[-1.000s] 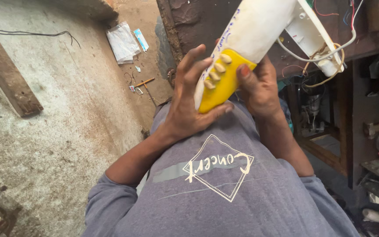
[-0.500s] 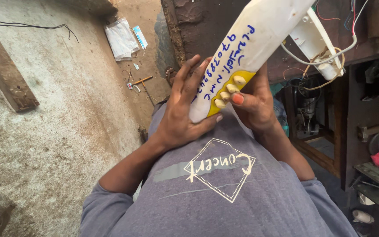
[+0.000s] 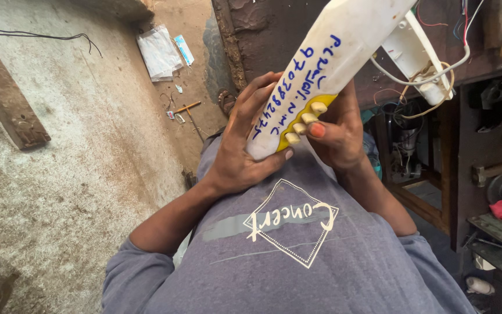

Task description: The person assembles a white and yellow plastic device by inserting small cylindrical components into slots, applying adhesive from a bottle, and using a screwdriver to secure internal parts. The person repeatedly rotates and repositions the device while working on its internal wiring and components.

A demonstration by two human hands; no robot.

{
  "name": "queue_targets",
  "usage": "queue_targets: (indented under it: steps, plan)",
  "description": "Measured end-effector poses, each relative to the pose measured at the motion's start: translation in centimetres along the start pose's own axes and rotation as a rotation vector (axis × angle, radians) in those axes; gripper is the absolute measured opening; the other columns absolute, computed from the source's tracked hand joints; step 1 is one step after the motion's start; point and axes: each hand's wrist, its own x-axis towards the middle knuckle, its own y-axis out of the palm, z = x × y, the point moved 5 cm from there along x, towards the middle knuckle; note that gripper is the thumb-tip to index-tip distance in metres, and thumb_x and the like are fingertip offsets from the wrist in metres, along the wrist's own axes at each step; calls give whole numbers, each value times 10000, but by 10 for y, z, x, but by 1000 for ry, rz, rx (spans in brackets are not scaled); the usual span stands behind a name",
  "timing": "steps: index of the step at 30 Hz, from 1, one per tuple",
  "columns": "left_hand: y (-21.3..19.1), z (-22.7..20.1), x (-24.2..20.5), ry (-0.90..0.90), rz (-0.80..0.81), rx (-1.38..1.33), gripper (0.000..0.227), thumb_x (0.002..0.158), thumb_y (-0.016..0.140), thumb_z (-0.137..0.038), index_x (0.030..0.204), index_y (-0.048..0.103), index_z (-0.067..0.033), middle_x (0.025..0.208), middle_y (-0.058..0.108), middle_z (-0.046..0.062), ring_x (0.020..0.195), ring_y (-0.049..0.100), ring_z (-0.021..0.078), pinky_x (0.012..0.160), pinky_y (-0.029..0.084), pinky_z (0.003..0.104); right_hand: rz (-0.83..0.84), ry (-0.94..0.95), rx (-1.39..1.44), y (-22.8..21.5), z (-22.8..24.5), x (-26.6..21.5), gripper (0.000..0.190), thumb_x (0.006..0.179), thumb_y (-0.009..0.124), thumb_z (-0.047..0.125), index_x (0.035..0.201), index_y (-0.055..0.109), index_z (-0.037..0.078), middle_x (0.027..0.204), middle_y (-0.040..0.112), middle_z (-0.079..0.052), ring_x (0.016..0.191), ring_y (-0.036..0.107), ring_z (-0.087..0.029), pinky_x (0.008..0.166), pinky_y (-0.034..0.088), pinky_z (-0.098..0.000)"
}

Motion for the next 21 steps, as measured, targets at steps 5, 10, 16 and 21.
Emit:
queue_targets:
  steps: [5,10,16,21]
  plan:
    - [0,1,1,6,11,-43,922,923,818,-45,1627,245,-208,1657,306,148,1599,307,298,1318,364,424,97,-29,-78,1,2,0,802,951,781,126,1585,290,133,1543,470,-224,1384,565,-290,1155,534,-441]
    - [1,-1,3,35,30,-32,927,930,809,-35,1635,248,-252,1668,297,136,1566,304,286,1301,373,409,65,-24,15,3,0,1,785,959,764,137,1596,305,117,1518,486,-249,1349,592,-308,1114,563,-451]
    - [1,-3,1,-18,22,25,970,898,803,-35,1656,224,-210,1683,227,179,1600,299,326,1272,457,392,-21,-104,-34,2,-1,0,733,967,747,96,1576,338,82,1443,559,-245,1309,634,-321,1115,570,-455]
    - [2,0,6,-37,36,-18,965,901,804,-15,1632,188,-147,1680,256,174,1602,303,318,1322,343,432,-62,-32,53,-5,-4,2,834,940,824,87,1585,295,91,1413,538,-199,1295,627,-307,1102,574,-452]
